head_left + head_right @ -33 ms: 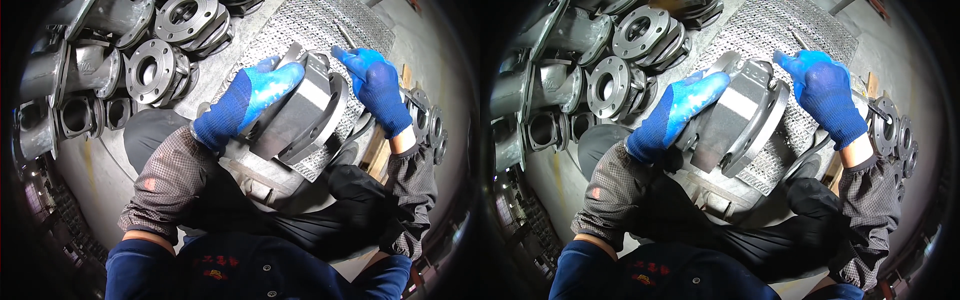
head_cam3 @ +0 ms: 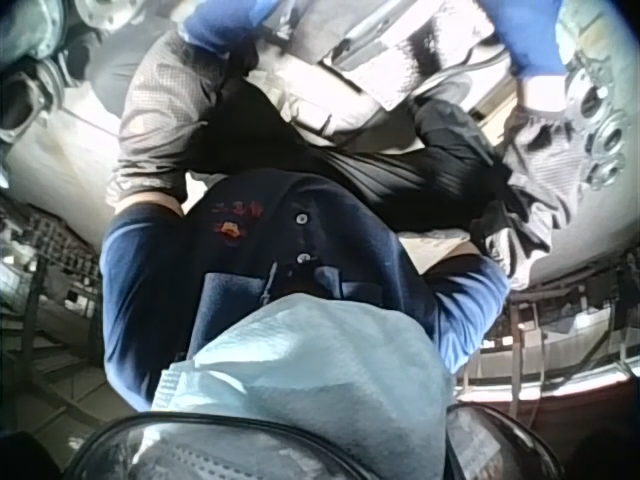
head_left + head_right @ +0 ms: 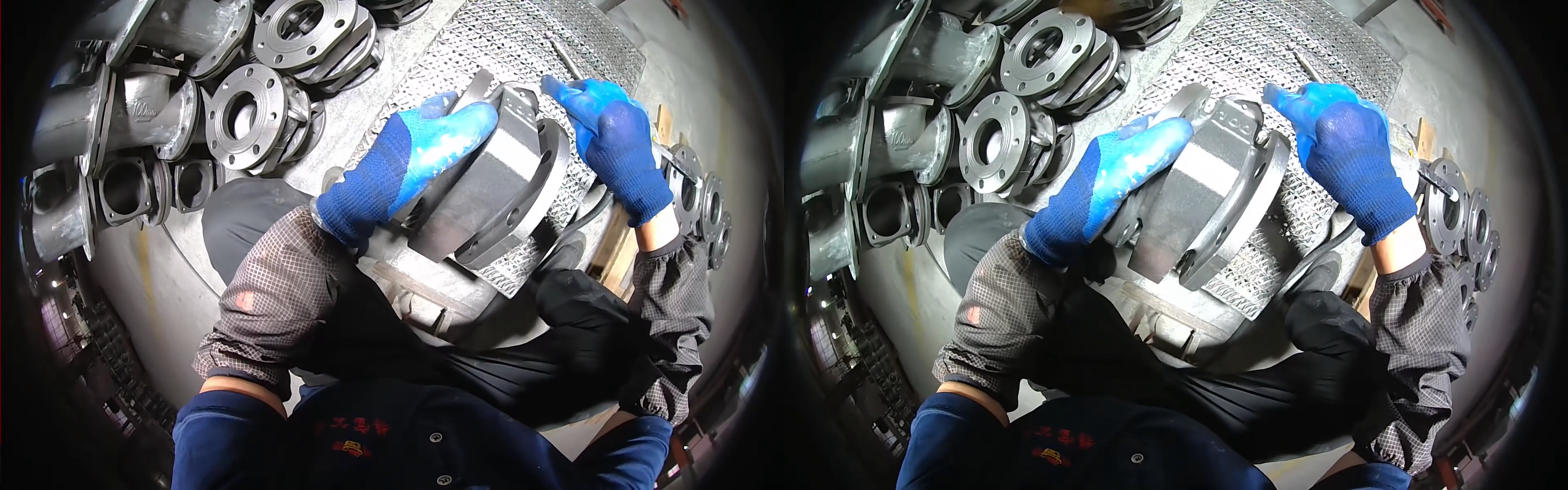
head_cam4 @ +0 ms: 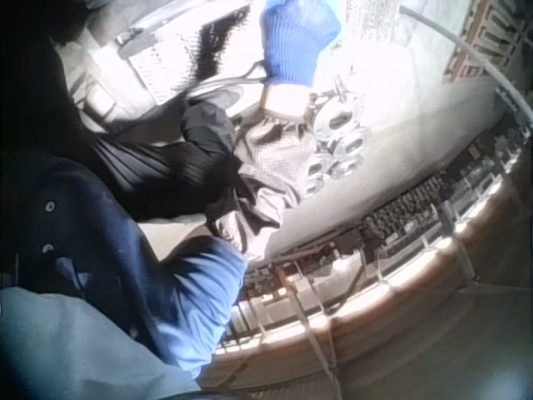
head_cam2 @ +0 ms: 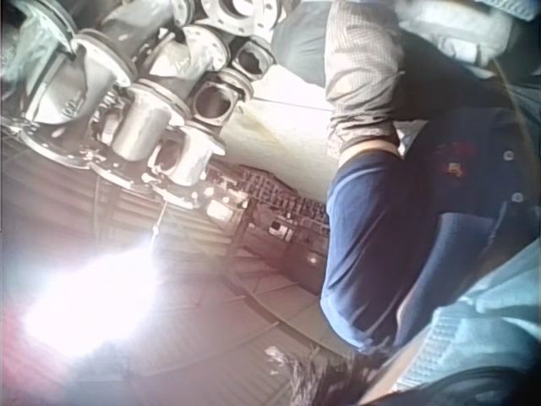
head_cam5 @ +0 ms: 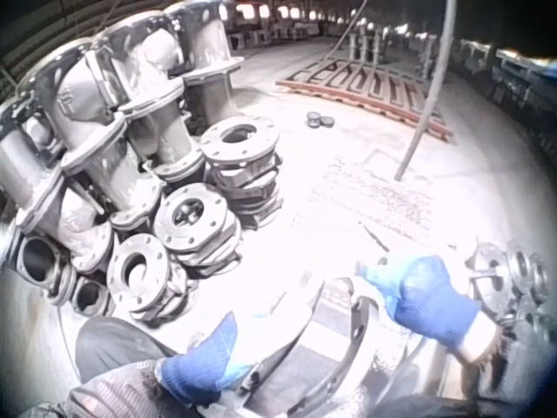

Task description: The person handles a metal flange, turns it over, and uses a tool to grind the interior edges and surfaces of the part.

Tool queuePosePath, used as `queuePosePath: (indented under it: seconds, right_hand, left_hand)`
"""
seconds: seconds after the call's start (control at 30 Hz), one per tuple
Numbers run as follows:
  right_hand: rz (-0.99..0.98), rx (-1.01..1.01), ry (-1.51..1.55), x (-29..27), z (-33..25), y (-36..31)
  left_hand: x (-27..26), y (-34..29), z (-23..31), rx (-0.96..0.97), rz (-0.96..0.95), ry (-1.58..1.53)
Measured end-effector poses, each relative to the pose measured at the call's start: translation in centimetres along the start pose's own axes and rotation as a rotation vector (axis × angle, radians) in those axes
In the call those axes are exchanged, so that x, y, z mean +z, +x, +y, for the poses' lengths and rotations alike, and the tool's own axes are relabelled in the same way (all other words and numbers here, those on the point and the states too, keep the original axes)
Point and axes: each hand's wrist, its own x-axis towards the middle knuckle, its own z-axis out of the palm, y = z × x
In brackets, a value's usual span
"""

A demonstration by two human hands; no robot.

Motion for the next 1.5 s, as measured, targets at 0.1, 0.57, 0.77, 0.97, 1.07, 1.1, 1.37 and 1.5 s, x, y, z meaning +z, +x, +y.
queuePosePath:
  seconds: [0.1,0.57,0.77,0.97,1.07,1.1,1.37,1.5]
  right_hand:
    - [-0.009,-0.01,-0.015,0.2,-0.1,0.3]
    - [-0.027,0.015,-0.036,1.0,0.3,0.0]
    - [0.011,0.005,0.043,0.9,0.5,-0.2]
    - [-0.013,0.039,0.061,0.8,0.3,-0.3]
    - [0.075,-0.002,0.049,1.1,0.3,-0.1]
    - [0.093,0.006,0.071,0.9,0.3,0.1]
    - [-0.269,0.634,0.375,1.0,-1.4,4.0]
    - [-0.339,0.527,0.235,2.7,-1.0,5.5]
  left_hand:
    - [-0.2,-0.4,0.1,0.201,-0.016,0.217]
    - [-0.3,0.0,-0.9,0.295,0.012,0.362]
    - [-0.2,0.2,-0.4,0.148,-0.008,0.221]
    - [0.1,0.3,-0.7,0.385,-0.031,0.374]
    - [-0.2,0.5,-0.7,0.446,-0.037,0.423]
    - [-0.2,0.5,-0.7,0.457,-0.041,0.432]
    - [-0.3,-0.3,-0.7,0.427,-0.041,0.481]
    - [0.5,-0.1,0.5,-0.001,0.047,0.128]
